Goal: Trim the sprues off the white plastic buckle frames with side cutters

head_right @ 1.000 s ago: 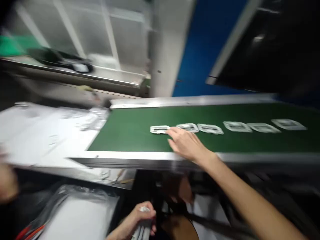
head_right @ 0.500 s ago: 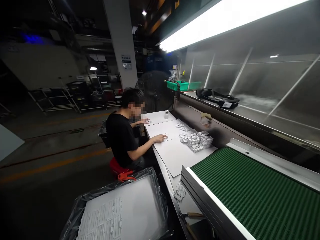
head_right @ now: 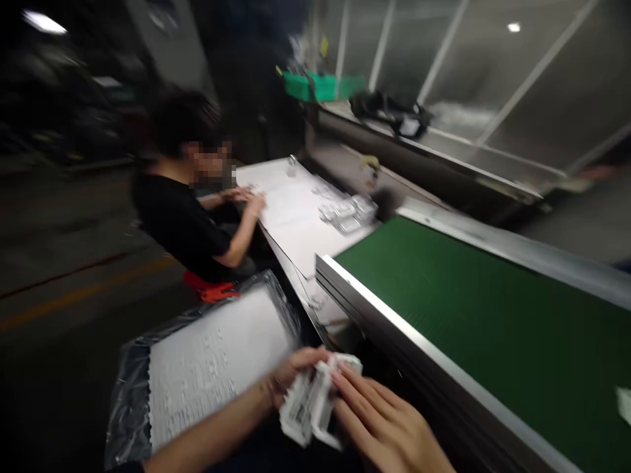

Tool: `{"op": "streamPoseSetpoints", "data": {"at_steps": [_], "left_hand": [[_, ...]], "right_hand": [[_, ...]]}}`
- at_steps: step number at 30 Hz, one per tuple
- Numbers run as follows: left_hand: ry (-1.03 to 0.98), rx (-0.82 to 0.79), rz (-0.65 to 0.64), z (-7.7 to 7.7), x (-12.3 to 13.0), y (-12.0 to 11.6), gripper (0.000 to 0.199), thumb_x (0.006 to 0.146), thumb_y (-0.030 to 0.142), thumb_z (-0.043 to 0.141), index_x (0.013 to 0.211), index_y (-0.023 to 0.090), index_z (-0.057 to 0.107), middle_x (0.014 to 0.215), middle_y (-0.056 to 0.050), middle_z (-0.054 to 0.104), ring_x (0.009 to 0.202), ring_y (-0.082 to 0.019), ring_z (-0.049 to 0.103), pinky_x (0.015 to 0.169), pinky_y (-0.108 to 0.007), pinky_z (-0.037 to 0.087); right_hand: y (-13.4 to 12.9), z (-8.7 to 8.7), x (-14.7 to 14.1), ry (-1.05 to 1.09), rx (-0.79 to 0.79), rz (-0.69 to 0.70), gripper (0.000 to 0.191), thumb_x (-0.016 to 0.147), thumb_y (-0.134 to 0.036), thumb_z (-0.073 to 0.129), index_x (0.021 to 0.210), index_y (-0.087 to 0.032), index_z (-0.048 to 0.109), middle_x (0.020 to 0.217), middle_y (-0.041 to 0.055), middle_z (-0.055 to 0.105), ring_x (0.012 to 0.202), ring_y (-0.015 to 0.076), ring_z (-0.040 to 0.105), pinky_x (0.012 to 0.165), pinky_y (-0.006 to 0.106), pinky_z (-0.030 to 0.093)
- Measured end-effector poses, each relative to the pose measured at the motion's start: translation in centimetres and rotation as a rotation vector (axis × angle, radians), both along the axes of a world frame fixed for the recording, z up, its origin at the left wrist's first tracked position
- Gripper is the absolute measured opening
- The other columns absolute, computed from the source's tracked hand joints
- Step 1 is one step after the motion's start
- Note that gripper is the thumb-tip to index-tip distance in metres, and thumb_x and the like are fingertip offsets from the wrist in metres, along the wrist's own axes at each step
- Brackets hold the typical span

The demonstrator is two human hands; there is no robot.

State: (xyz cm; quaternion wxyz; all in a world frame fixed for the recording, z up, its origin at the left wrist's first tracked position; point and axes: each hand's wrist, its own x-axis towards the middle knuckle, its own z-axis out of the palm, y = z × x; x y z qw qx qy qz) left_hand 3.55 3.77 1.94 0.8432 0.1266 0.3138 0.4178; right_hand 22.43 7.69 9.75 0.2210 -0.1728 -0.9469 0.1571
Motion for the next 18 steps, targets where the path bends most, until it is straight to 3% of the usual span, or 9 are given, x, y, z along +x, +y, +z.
{"op": "streamPoseSetpoints", "data": {"at_steps": [3,5,7,10,12,14,18], "left_hand": [[-0.013,-0.082,-0.033,0.5,-1.9,-0.5,0.029,0.064,0.026,0.078,0.083,0.009,0.066,0.065,-0.005,0.062,0.053,-0.012,0.056,0.052,-0.020,0.045],[0.176,-0.093,0.005,-0.3,-3.2,-1.0,0.024,0.069,0.025,0.075,0.084,0.010,0.064,0.065,-0.004,0.062,0.053,-0.012,0.057,0.051,-0.020,0.044],[0.415,-0.107,0.081,-1.3,-3.9,-1.9,0.023,0.072,0.030,0.073,0.081,0.012,0.062,0.065,-0.003,0.062,0.053,-0.013,0.058,0.051,-0.021,0.044],[0.605,-0.145,0.160,-2.3,-4.1,-3.4,0.027,0.070,0.036,0.074,0.077,0.013,0.061,0.063,-0.002,0.061,0.052,-0.015,0.058,0.048,-0.022,0.044],[0.630,-0.154,0.171,-2.5,-3.9,-4.0,0.029,0.068,0.038,0.074,0.076,0.014,0.061,0.062,-0.002,0.060,0.051,-0.015,0.058,0.047,-0.022,0.043],[0.627,-0.154,0.177,-2.5,-3.7,-4.2,0.029,0.067,0.038,0.074,0.076,0.014,0.061,0.062,-0.002,0.060,0.051,-0.015,0.058,0.047,-0.022,0.043],[0.608,-0.151,0.198,-2.1,-3.7,-4.4,0.027,0.069,0.037,0.074,0.077,0.014,0.061,0.062,-0.001,0.059,0.050,-0.013,0.056,0.047,-0.020,0.043]], "right_hand": [[-2.5,-3.8,-0.6,0.018,-0.038,0.084,0.044,0.085,-0.006,0.041,0.128,-0.015,0.047,0.134,0.0099,0.049,0.130,0.0206,0.038,0.102,0.035,0.043],[-3.2,-6.7,-1.2,0.015,-0.102,0.011,0.041,0.082,-0.006,0.042,0.122,-0.011,0.051,0.135,0.0108,0.047,0.132,0.0222,0.034,0.103,0.036,0.041],[-3.0,-9.5,-1.9,-0.134,-0.223,-0.187,0.039,0.082,-0.009,0.041,0.118,-0.013,0.054,0.131,0.0082,0.052,0.127,0.0189,0.042,0.101,0.031,0.041],[-0.6,-13.3,-3.2,-0.451,-0.386,-0.577,0.038,0.090,-0.015,0.033,0.124,-0.017,0.049,0.116,0.0076,0.062,0.106,0.0158,0.059,0.091,0.028,0.046],[2.1,-15.4,-4.1,-0.537,-0.406,-0.679,0.041,0.093,-0.022,0.031,0.131,-0.013,0.041,0.116,0.0136,0.061,0.105,0.0215,0.059,0.088,0.035,0.046],[4.8,-16.9,-4.8,-0.583,-0.399,-0.671,0.052,0.089,-0.026,0.041,0.138,-0.011,0.031,0.132,0.0183,0.048,0.119,0.0258,0.048,0.095,0.039,0.040],[8.4,-18.7,-5.6,-0.685,-0.424,-0.551,0.077,0.073,-0.018,0.061,0.142,-0.017,0.026,0.146,0.0164,0.027,0.132,0.0303,0.026,0.105,0.044,0.025]]}}
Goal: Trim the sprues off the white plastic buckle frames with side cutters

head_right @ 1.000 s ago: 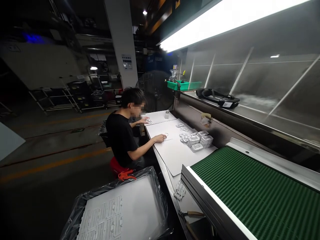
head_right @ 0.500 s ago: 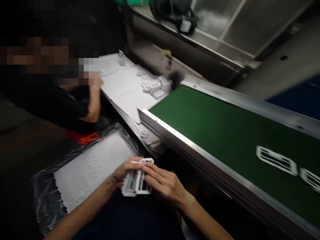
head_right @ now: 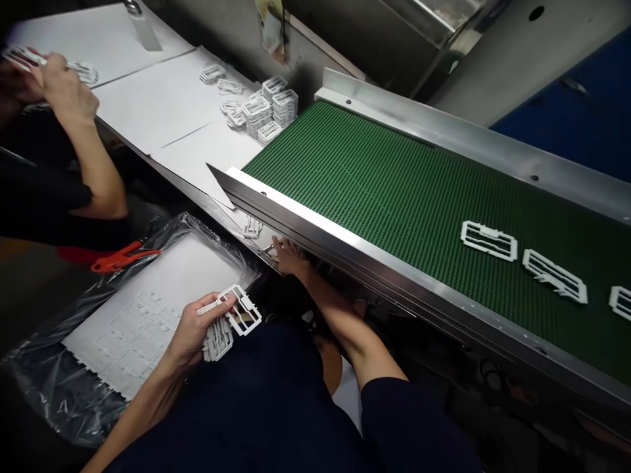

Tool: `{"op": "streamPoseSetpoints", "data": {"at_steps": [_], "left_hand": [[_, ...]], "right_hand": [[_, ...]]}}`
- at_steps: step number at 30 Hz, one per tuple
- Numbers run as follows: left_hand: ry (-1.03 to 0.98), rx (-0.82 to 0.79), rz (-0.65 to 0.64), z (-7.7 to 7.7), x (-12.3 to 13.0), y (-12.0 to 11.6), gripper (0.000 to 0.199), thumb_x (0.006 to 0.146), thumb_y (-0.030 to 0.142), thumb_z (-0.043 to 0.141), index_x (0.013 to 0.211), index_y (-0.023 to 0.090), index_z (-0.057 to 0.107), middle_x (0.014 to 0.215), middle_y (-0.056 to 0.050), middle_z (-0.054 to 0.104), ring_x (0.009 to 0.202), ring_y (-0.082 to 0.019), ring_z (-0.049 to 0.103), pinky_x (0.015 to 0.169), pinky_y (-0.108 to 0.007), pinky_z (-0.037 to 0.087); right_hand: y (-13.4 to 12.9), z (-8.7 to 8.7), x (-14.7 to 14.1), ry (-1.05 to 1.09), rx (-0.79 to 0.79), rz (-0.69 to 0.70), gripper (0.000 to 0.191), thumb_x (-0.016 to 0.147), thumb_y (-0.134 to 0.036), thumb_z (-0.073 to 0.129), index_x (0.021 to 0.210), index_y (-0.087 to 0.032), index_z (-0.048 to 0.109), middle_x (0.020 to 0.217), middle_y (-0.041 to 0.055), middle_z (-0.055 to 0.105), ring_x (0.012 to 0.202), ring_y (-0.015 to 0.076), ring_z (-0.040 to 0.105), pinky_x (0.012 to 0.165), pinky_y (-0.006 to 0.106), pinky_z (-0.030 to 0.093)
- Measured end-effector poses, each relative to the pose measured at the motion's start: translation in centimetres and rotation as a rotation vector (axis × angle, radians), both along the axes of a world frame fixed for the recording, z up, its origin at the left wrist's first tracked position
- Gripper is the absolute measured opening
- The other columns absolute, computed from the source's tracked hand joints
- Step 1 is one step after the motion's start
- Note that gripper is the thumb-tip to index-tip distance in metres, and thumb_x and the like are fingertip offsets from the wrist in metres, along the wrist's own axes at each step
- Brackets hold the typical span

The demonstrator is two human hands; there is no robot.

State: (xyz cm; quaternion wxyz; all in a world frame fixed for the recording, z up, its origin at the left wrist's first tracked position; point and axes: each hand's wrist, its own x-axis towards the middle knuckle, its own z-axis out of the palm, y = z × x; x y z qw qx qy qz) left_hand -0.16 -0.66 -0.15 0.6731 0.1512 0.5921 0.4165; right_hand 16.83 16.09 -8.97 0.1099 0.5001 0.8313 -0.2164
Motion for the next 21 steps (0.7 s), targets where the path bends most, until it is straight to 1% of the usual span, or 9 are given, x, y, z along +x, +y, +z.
{"op": "streamPoseSetpoints", "data": {"at_steps": [3,6,9,11,13,14,16,18,21], "left_hand": [[0.012,0.019,0.009,0.1,-0.1,-0.2,0.026,0.071,0.036,0.073,0.076,0.014,0.061,0.062,-0.001,0.058,0.050,-0.011,0.055,0.048,-0.019,0.043],[0.016,0.038,0.022,0.1,0.0,-0.4,0.026,0.071,0.035,0.073,0.077,0.013,0.061,0.063,-0.001,0.058,0.052,-0.011,0.055,0.049,-0.019,0.044],[-0.005,0.054,0.042,0.2,0.0,-0.5,0.025,0.071,0.034,0.074,0.077,0.013,0.062,0.065,-0.001,0.059,0.053,-0.011,0.055,0.049,-0.018,0.044],[-0.042,0.051,0.063,0.3,-0.1,-0.4,0.023,0.070,0.031,0.074,0.078,0.013,0.062,0.067,-0.001,0.059,0.054,-0.010,0.055,0.049,-0.017,0.044],[-0.105,0.024,0.074,0.3,-0.3,-0.1,0.023,0.069,0.029,0.075,0.081,0.013,0.063,0.070,-0.001,0.059,0.055,-0.009,0.055,0.049,-0.017,0.045],[-0.140,0.009,0.073,0.4,-0.3,0.1,0.023,0.069,0.028,0.076,0.082,0.013,0.063,0.070,-0.001,0.059,0.055,-0.009,0.055,0.049,-0.017,0.045],[-0.195,-0.013,0.063,0.5,-0.3,0.6,0.024,0.068,0.026,0.076,0.084,0.013,0.064,0.071,-0.001,0.060,0.055,-0.010,0.056,0.050,-0.017,0.047],[-0.220,-0.021,0.044,0.6,0.0,1.0,0.024,0.068,0.024,0.076,0.085,0.012,0.064,0.070,-0.001,0.060,0.056,-0.010,0.056,0.051,-0.018,0.047],[-0.212,-0.028,-0.004,1.0,0.7,1.7,0.023,0.067,0.024,0.076,0.083,0.011,0.064,0.068,-0.002,0.060,0.054,-0.010,0.056,0.050,-0.018,0.048]], "right_hand": [[0.5,-0.4,-0.9,-0.011,-0.032,0.002,0.079,0.064,-0.008,0.063,0.136,-0.012,0.033,0.143,0.0212,0.027,0.131,0.0344,0.025,0.104,0.047,0.022],[-0.3,-0.2,-1.9,0.037,-0.013,-0.068,0.063,0.065,-0.004,0.059,0.126,-0.006,0.042,0.134,0.0258,0.035,0.126,0.0355,0.030,0.103,0.047,0.022],[-2.0,0.6,-1.7,0.137,-0.017,-0.172,0.044,0.073,-0.010,0.052,0.117,-0.008,0.046,0.124,0.0234,0.043,0.117,0.0336,0.040,0.100,0.048,0.027],[-3.5,1.4,-0.7,0.229,-0.061,-0.247,0.034,0.077,-0.014,0.045,0.111,-0.012,0.048,0.113,0.0186,0.051,0.105,0.0292,0.049,0.092,0.044,0.035],[-5.2,2.5,0.7,0.341,-0.148,-0.309,0.026,0.082,-0.017,0.036,0.105,-0.015,0.049,0.095,0.0111,0.057,0.086,0.0222,0.056,0.078,0.036,0.044],[-6.2,3.1,1.3,0.396,-0.200,-0.333,0.023,0.084,-0.019,0.033,0.101,-0.016,0.049,0.084,0.0072,0.057,0.076,0.0188,0.057,0.069,0.032,0.045],[-8.1,4.3,2.5,0.500,-0.301,-0.368,0.020,0.087,-0.027,0.032,0.094,-0.017,0.048,0.069,0.0011,0.053,0.060,0.0136,0.053,0.056,0.025,0.044],[-9.7,5.6,3.3,0.709,-0.457,-0.429,0.021,0.087,-0.036,0.039,0.090,-0.017,0.047,0.065,-0.0012,0.052,0.052,0.0106,0.049,0.049,0.022,0.040],[-11.2,7.5,3.9,1.143,-0.725,-0.547,0.025,0.082,-0.040,0.054,0.090,-0.017,0.047,0.070,0.0005,0.057,0.052,0.0090,0.048,0.051,0.023,0.039]]}}
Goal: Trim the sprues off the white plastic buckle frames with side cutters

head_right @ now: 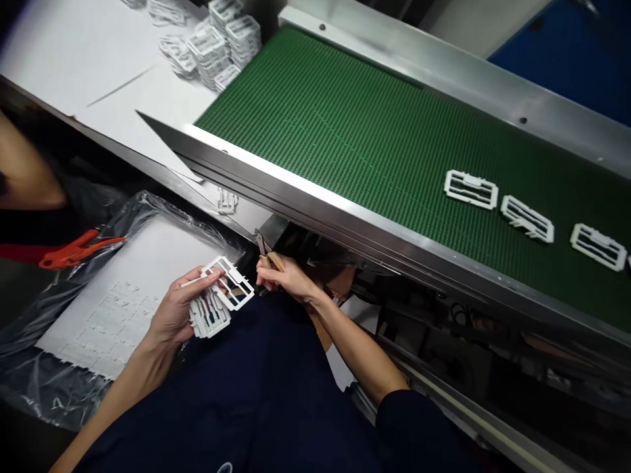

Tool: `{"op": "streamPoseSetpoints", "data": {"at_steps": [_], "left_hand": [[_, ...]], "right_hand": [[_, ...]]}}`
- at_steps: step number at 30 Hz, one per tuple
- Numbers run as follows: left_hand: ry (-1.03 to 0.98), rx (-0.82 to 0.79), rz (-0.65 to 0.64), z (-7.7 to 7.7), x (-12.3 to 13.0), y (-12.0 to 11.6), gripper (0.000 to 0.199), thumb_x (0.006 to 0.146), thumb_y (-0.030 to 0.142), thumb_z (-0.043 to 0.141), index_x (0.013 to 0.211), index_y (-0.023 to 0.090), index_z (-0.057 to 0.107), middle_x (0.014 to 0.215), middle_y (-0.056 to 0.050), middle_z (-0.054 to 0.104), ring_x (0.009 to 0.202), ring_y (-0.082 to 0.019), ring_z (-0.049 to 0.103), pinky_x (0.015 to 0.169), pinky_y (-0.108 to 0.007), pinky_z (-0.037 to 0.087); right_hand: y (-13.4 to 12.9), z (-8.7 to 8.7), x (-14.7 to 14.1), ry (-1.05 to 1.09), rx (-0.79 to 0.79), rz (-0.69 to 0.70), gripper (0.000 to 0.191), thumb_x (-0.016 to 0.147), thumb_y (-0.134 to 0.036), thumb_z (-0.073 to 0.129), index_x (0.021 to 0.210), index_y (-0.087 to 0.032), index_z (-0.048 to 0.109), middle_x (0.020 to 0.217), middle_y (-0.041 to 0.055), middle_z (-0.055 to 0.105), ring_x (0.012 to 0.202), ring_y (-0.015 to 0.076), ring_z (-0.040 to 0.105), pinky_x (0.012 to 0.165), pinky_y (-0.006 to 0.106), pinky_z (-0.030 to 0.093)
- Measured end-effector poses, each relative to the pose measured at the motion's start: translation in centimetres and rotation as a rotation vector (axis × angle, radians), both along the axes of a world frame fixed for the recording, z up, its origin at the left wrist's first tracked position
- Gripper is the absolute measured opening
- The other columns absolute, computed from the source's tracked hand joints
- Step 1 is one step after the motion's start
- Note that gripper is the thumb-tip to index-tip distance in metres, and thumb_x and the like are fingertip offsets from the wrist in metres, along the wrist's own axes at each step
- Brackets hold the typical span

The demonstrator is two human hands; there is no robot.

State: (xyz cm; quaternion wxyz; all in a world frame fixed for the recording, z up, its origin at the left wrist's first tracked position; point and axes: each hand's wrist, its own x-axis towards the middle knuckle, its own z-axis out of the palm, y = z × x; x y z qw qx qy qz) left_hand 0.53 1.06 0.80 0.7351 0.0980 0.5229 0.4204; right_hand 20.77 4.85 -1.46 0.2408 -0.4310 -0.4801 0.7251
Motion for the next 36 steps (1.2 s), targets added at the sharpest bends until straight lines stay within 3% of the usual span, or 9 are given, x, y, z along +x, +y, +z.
{"op": "streamPoseSetpoints", "data": {"at_steps": [3,8,15,20,28,36], "left_hand": [[0.016,0.003,-0.050,0.5,0.8,0.5,0.023,0.067,0.024,0.076,0.081,0.011,0.064,0.066,-0.002,0.060,0.053,-0.011,0.056,0.049,-0.019,0.048],[0.024,0.002,-0.123,1.1,1.8,0.9,0.023,0.067,0.025,0.076,0.081,0.011,0.064,0.066,-0.002,0.061,0.053,-0.011,0.056,0.049,-0.020,0.048],[0.030,0.012,-0.198,1.0,2.5,1.1,0.023,0.068,0.026,0.076,0.081,0.012,0.063,0.067,-0.001,0.062,0.054,-0.012,0.057,0.050,-0.020,0.047],[0.028,-0.008,-0.238,1.0,2.7,1.3,0.023,0.068,0.026,0.076,0.081,0.012,0.064,0.065,-0.002,0.061,0.053,-0.012,0.057,0.049,-0.020,0.047],[0.038,-0.029,-0.231,1.4,2.6,1.3,0.021,0.068,0.025,0.075,0.079,0.011,0.063,0.064,-0.001,0.060,0.052,-0.011,0.055,0.048,-0.019,0.047],[0.069,0.004,-0.234,1.7,2.7,0.8,0.020,0.069,0.027,0.074,0.077,0.012,0.063,0.065,-0.002,0.060,0.052,-0.012,0.055,0.048,-0.019,0.048]], "right_hand": [[-0.5,1.4,0.3,0.175,-0.082,-0.089,0.029,0.078,-0.038,0.062,0.091,-0.016,0.049,0.074,0.0021,0.060,0.054,0.0092,0.051,0.054,0.024,0.041],[-0.6,2.5,0.7,0.117,-0.068,-0.143,0.036,0.073,-0.041,0.069,0.091,-0.015,0.052,0.071,-0.0004,0.057,0.058,0.0096,0.052,0.056,0.022,0.042],[-1.0,2.8,0.8,0.114,-0.030,-0.161,0.033,0.075,-0.043,0.067,0.086,-0.015,0.054,0.071,-0.0018,0.049,0.062,0.0085,0.046,0.057,0.020,0.039],[-1.4,3.0,0.8,0.155,-0.090,-0.216,0.034,0.072,-0.041,0.070,0.087,-0.014,0.054,0.072,-0.0016,0.049,0.062,0.0081,0.046,0.056,0.019,0.038],[-1.6,2.9,0.7,0.194,-0.123,-0.261,0.030,0.073,-0.034,0.070,0.088,-0.013,0.056,0.076,-0.0011,0.053,0.065,0.0069,0.049,0.058,0.018,0.039],[-1.7,2.8,0.5,0.169,-0.115,-0.245,0.037,0.067,-0.033,0.075,0.091,-0.014,0.055,0.075,-0.0022,0.052,0.064,0.0083,0.050,0.060,0.021,0.042]]}}
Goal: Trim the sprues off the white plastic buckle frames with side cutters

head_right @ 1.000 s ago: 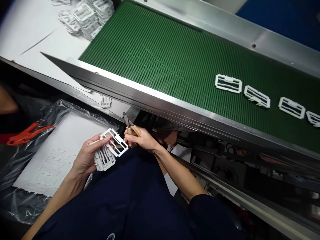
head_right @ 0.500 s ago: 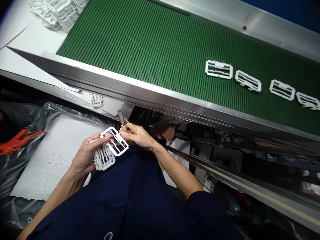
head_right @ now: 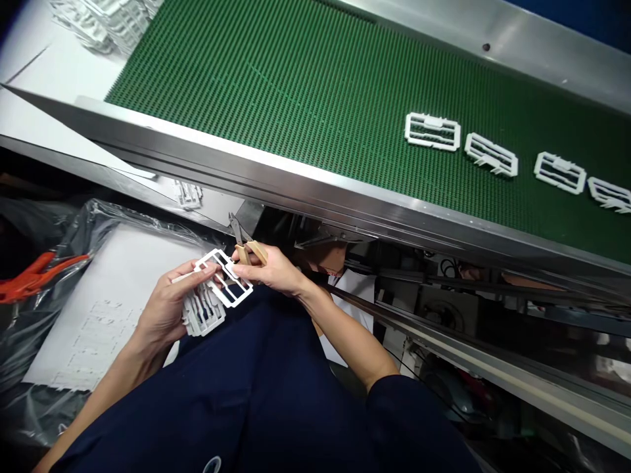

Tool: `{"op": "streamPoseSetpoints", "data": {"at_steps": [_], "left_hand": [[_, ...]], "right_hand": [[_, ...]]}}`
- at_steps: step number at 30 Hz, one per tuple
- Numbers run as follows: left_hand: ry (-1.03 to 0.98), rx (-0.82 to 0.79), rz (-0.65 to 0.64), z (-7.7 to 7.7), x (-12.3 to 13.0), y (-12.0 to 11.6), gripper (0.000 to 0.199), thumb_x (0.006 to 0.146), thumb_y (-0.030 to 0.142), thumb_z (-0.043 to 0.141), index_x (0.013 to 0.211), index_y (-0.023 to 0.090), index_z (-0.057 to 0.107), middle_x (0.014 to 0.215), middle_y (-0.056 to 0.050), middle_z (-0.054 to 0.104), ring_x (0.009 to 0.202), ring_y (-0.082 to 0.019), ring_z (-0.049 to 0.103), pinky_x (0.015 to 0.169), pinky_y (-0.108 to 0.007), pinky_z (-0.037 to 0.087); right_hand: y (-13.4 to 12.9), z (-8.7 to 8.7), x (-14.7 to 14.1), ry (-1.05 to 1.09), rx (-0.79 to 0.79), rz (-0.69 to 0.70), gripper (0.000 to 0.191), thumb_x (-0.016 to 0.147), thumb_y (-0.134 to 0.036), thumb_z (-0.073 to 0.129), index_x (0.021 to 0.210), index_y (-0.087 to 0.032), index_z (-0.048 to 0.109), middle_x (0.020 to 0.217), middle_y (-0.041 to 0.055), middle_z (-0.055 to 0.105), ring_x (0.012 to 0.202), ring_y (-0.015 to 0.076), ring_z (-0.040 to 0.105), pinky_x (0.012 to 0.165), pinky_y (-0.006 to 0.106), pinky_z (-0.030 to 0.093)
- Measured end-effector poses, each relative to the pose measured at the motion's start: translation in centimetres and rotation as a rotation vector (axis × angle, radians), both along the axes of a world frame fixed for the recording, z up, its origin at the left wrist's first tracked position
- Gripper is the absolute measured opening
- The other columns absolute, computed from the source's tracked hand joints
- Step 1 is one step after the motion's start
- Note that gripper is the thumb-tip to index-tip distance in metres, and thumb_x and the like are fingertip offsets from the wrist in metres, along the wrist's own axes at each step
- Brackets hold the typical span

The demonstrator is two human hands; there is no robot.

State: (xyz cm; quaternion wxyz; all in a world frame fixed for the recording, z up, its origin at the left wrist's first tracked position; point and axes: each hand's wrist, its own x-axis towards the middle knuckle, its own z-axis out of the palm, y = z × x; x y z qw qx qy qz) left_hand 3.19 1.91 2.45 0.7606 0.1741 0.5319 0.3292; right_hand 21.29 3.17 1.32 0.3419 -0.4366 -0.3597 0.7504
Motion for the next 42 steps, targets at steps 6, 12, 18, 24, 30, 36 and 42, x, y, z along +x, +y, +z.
{"op": "streamPoseSetpoints", "data": {"at_steps": [6,12,18,24,30,36,42], "left_hand": [[0.011,0.073,-0.048,-0.3,-1.3,1.0,0.030,0.075,0.040,0.068,0.089,0.013,0.067,0.063,-0.004,0.061,0.049,-0.013,0.055,0.044,-0.020,0.045],[0.082,0.119,-0.260,-0.6,-2.8,3.4,0.029,0.067,0.037,0.075,0.082,0.012,0.069,0.061,-0.007,0.063,0.049,-0.016,0.056,0.044,-0.022,0.045],[0.104,0.194,-0.429,-0.6,-3.0,4.8,0.020,0.062,0.030,0.078,0.070,0.014,0.070,0.059,-0.007,0.061,0.048,-0.016,0.053,0.043,-0.022,0.042],[0.139,0.224,-0.442,0.1,-2.9,5.7,0.015,0.054,0.016,0.081,0.058,0.015,0.067,0.056,-0.004,0.058,0.049,-0.013,0.049,0.046,-0.019,0.039],[0.134,0.643,-0.655,1.3,-2.8,5.9,0.013,0.072,0.026,0.068,0.064,0.016,0.068,0.093,-0.011,0.067,0.080,-0.023,0.061,0.071,-0.025,0.046],[0.070,0.643,-0.862,1.7,-2.5,5.4,0.015,0.078,0.029,0.061,0.072,0.018,0.071,0.077,-0.010,0.066,0.071,-0.025,0.061,0.065,-0.030,0.047],[0.130,0.622,-0.901,1.9,-2.1,5.5,0.014,0.073,0.031,0.066,0.068,0.018,0.071,0.070,-0.007,0.064,0.065,-0.023,0.057,0.062,-0.028,0.044]], "right_hand": [[-0.2,0.3,0.2,-0.111,0.085,0.007,0.036,0.066,-0.032,0.074,0.090,-0.015,0.053,0.071,-0.0035,0.052,0.062,0.0082,0.049,0.061,0.022,0.042],[-0.4,0.8,0.5,-0.176,0.169,0.068,0.027,0.072,-0.027,0.069,0.091,-0.016,0.052,0.071,-0.0032,0.051,0.062,0.0084,0.048,0.060,0.022,0.041],[-0.7,0.8,0.6,-0.217,0.209,0.101,0.025,0.075,-0.027,0.067,0.092,-0.016,0.052,0.073,-0.0027,0.050,0.065,0.0092,0.047,0.061,0.022,0.041],[-0.6,0.5,0.7,-0.183,0.199,0.132,0.025,0.075,-0.031,0.066,0.090,-0.016,0.052,0.077,-0.0015,0.049,0.068,0.0096,0.046,0.063,0.022,0.040],[-1.7,-1.7,0.0,-0.012,0.150,0.113,0.030,0.073,-0.033,0.070,0.089,-0.016,0.052,0.075,-0.0025,0.047,0.068,0.0090,0.046,0.068,0.023,0.042],[-3.5,-1.5,0.0,-0.124,0.208,0.187,0.026,0.079,-0.034,0.063,0.094,-0.017,0.051,0.081,-0.0008,0.049,0.073,0.0107,0.048,0.072,0.025,0.042],[-3.0,3.7,3.6,-0.750,0.488,0.471,0.039,0.081,-0.022,0.052,0.119,-0.021,0.045,0.106,0.0055,0.056,0.093,0.0179,0.052,0.085,0.031,0.039]]}}
